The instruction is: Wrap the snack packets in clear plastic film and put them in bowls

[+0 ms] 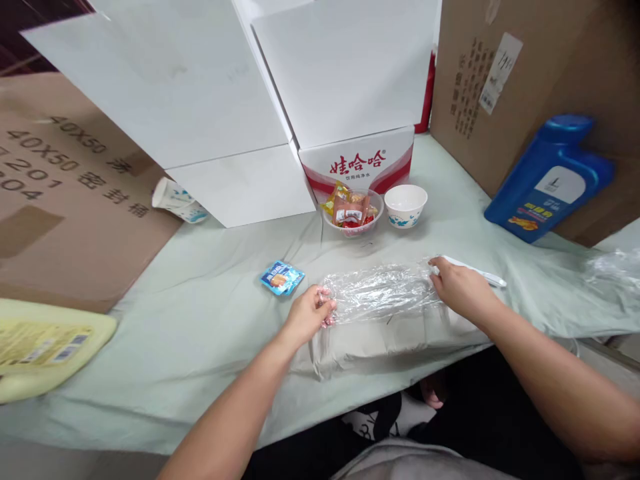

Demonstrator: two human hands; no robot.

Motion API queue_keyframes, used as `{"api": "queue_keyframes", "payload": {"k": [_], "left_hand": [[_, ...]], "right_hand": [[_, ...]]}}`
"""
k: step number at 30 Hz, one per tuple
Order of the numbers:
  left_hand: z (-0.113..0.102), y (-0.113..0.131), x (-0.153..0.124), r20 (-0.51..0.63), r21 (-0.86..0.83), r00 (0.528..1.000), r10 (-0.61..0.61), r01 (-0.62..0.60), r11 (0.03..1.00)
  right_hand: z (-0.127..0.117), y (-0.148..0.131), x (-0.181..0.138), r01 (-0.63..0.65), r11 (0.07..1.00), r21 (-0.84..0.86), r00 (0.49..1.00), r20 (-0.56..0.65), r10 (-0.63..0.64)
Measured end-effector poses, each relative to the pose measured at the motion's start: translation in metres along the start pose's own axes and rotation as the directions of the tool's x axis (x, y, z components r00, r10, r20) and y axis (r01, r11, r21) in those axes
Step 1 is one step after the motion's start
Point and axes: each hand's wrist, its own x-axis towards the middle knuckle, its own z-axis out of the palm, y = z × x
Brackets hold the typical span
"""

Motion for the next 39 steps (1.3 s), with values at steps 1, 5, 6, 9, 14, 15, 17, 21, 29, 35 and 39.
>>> {"api": "queue_keyframes", "payload": {"k": [1, 5, 6, 9, 14, 15, 17, 21, 29, 35, 39], "left_hand": [[0.001, 0.0, 0.0, -0.008, 0.028, 1.0, 0.014, -0.013, 1.0], [0.002, -0.003, -0.002, -0.044, 0.155, 0.996, 0.071, -0.064, 0.986], [0.001, -0.003, -0.003, -0.043, 0.196, 0.995, 0.089, -0.079, 0.977], [-0.006, -0.001, -0.003, -0.095, 0.375, 0.973, 0.208, -0.159, 0.913], [-0.02, 0.002, 0.02, -0.221, 0.609, 0.866, 0.449, -0.238, 0.757], [-0.021, 0.002, 0.026, -0.21, 0.618, 0.864, 0.458, -0.246, 0.747], [-0.019, 0.0, 0.038, -0.175, 0.628, 0.867, 0.467, -0.268, 0.731], [-0.008, -0.001, 0.048, -0.099, 0.642, 0.865, 0.492, -0.322, 0.696], [-0.011, 0.0, 0.046, -0.17, 0.59, 0.885, 0.433, -0.26, 0.764], [-0.019, 0.002, 0.04, -0.291, 0.649, 0.803, 0.52, -0.234, 0.724], [-0.014, 0.003, 0.033, -0.098, 0.676, 0.779, 0.619, -0.404, 0.616]], "right_hand": [[0.002, 0.0, 0.001, 0.0, 0.999, -0.036, 1.0, 0.024, 0.001], [0.009, -0.001, 0.003, 0.03, 0.992, -0.12, 0.998, 0.067, -0.022], [0.009, -0.002, 0.003, 0.034, 0.991, -0.132, 0.997, 0.069, -0.025], [0.01, -0.004, 0.003, 0.041, 0.987, -0.156, 0.996, 0.081, -0.029], [0.011, -0.005, 0.004, 0.062, 0.98, -0.189, 0.995, 0.083, -0.047], [0.011, -0.006, 0.004, 0.06, 0.979, -0.195, 0.996, 0.083, -0.045], [0.01, -0.007, 0.004, 0.052, 0.978, -0.201, 0.995, 0.09, -0.035], [0.008, -0.009, 0.004, 0.05, 0.979, -0.197, 0.994, 0.103, -0.031], [0.01, -0.007, 0.005, 0.057, 0.983, -0.173, 0.994, 0.105, -0.039], [0.011, -0.009, 0.005, 0.06, 0.983, -0.173, 0.992, 0.117, -0.04], [0.012, -0.009, 0.005, 0.058, 0.981, -0.182, 0.994, 0.104, -0.04]]}}
